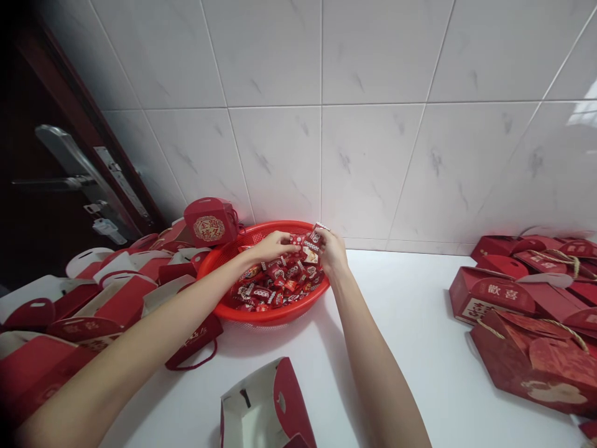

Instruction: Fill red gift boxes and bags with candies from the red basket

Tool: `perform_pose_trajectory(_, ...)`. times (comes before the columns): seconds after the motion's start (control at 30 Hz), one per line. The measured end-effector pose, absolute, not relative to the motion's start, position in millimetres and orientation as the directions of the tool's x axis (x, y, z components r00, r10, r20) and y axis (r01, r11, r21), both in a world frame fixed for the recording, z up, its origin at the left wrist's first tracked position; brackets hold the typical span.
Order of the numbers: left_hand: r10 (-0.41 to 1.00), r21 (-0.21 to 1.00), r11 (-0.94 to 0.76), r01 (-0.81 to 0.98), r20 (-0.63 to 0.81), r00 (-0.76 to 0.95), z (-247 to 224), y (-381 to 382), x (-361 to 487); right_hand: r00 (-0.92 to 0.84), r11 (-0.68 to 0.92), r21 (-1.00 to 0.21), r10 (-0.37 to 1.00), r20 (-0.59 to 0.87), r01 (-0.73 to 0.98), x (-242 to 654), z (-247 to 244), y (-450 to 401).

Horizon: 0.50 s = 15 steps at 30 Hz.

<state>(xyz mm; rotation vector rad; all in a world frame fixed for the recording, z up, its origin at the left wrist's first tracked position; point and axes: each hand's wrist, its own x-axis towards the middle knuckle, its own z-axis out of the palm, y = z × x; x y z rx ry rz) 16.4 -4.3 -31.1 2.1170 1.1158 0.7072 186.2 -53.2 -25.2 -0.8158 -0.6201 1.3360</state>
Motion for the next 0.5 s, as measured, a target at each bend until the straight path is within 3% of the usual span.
perform_pose_trajectory(0.2,0.84,0.782,-0.486,0.39,0.296,0.454,-27.7,-4.2,17.7,0.124,0.024,-0.819,0.991,-0.057,-0.573,186.1,-25.8,-53.0)
perform_pose_trajectory(0.37,0.812,0.542,-0.582,0.606,0.426,0.399,-19.2,-20.6,24.2,-0.003,-0.081,-0.85,0.996,-0.093,-0.52,185.0,-24.7,-56.1)
perform_pose_trajectory(0.43,0.808,0.459,-0.584,0.67,0.407,0.426,-17.0,-25.8,27.9,-0.022,-0.079,-0.858,0.997,-0.078,-0.508,184.9,-25.7,-56.4)
perform_pose_trajectory(0.5,0.825,0.451,-0.564,0.692,0.347,0.447,-16.1,-28.2,30.5,-0.014,-0.047,-0.863,0.999,-0.046,-0.503,184.7,-27.2,-56.1)
